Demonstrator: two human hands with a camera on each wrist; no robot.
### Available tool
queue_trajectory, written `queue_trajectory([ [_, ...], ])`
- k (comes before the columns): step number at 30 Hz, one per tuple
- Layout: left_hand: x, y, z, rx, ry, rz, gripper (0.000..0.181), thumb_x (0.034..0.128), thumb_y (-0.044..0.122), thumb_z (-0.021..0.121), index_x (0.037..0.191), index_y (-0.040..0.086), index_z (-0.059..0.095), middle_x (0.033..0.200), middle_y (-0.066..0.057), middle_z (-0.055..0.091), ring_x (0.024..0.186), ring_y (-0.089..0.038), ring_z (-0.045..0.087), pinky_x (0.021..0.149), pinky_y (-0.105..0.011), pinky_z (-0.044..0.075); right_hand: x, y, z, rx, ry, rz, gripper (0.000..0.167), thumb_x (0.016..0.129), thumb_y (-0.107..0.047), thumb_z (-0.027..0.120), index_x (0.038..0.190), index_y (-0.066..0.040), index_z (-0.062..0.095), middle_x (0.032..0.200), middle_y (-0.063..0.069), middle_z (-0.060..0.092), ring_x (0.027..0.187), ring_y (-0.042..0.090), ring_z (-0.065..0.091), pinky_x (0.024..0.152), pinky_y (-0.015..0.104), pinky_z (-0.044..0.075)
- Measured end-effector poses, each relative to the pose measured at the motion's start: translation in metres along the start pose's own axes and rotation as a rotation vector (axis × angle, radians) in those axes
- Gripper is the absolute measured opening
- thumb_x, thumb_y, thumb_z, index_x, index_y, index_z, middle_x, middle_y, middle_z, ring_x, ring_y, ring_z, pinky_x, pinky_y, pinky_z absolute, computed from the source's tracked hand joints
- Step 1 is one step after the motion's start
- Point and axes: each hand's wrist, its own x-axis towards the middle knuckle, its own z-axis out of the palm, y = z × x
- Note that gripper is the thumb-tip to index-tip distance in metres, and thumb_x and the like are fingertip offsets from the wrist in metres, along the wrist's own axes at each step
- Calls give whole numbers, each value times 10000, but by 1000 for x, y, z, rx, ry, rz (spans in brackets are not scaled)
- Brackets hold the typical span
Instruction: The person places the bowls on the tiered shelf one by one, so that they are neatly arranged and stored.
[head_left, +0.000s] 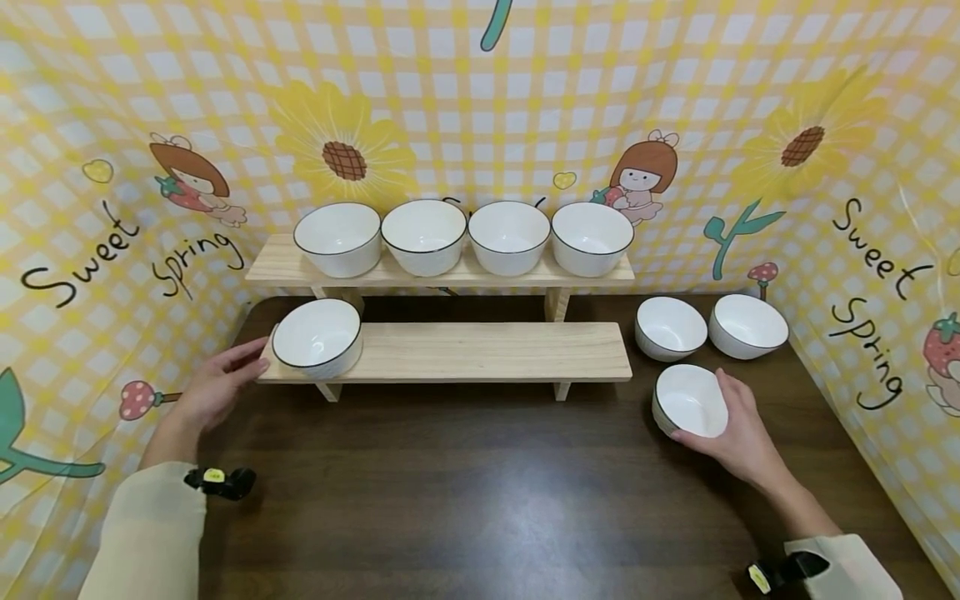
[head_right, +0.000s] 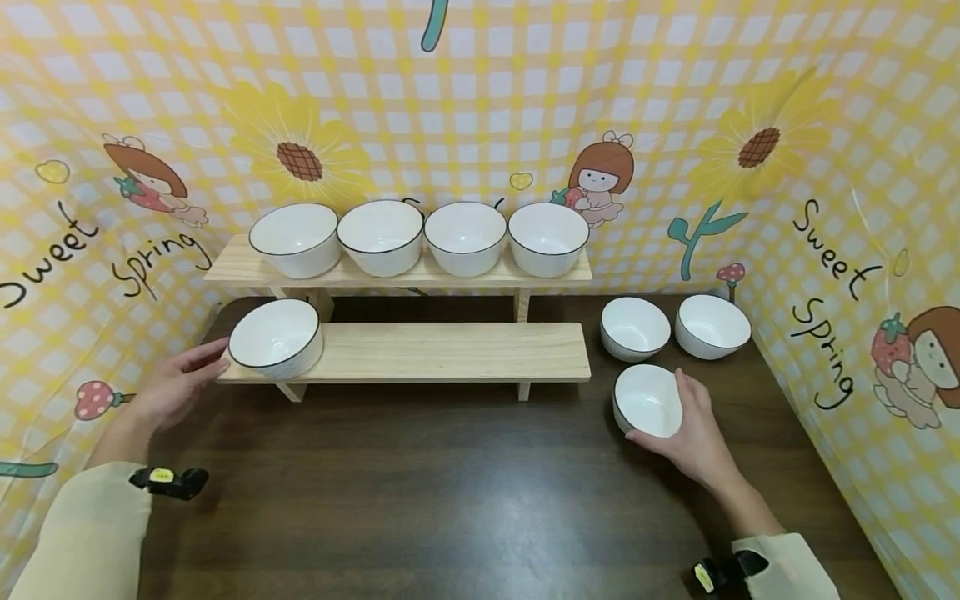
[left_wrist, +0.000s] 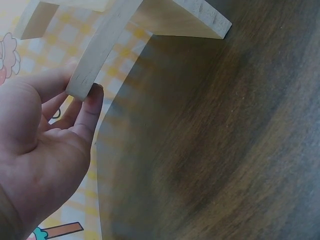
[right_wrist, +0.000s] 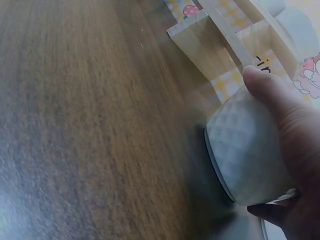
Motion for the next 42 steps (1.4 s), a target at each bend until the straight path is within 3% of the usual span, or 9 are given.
queue_trajectory([
  [9,-3,2,0,-32,3,8,753,979,431,662,1591,115,356,1461,-13,443,1101,33,474,849,-111,443,0,-2,0,-15,27,-12,1167,656,-248,954,1512,150,267,1448,388,291,1267,553,361,947,678,344],
  [19,-1,2,0,11,-6,-10,771,993,452,628,1601,92,317,1570,-158,334,1154,-12,460,855,-120,442,-4,-1,-1,-23,43,-36,1156,646,-238,959,1504,146,286,1422,378,309,1228,549,382,913,685,354],
  [26,1,0,-2,47,-11,-35,767,1007,469,598,1613,116,288,1626,-201,256,1247,-84,429,1061,-319,435,-6,-6,-5,-12,52,-57,1166,626,-219,968,1508,136,293,1424,372,306,1234,544,372,917,685,344],
  [32,0,3,0,53,-7,-31,763,1016,465,586,1612,98,283,1625,-219,254,1239,-95,430,1130,-474,374,-5,-16,-10,9,48,-83,1188,611,-208,973,1528,111,289,1441,355,309,1253,523,369,927,672,339],
  [34,-1,5,1,65,0,-25,763,1016,469,582,1608,87,290,1620,-225,263,1227,-96,437,1110,-462,396,-5,-21,-11,14,42,-95,1201,609,-212,976,1537,102,280,1447,350,310,1258,518,368,928,672,340],
  [39,-4,9,4,90,28,-15,758,1015,471,586,1590,52,325,1605,-232,299,1200,-84,455,902,-176,456,-4,-34,-13,25,26,-122,1211,605,-208,979,1544,93,278,1450,336,313,1253,509,380,910,674,357],
  [42,-6,12,5,86,39,-15,759,1013,468,593,1583,38,335,1600,-232,306,1201,-89,456,833,-114,435,-3,-40,-13,30,20,-137,1210,602,-202,981,1544,93,281,1456,327,313,1250,503,387,901,673,365],
])
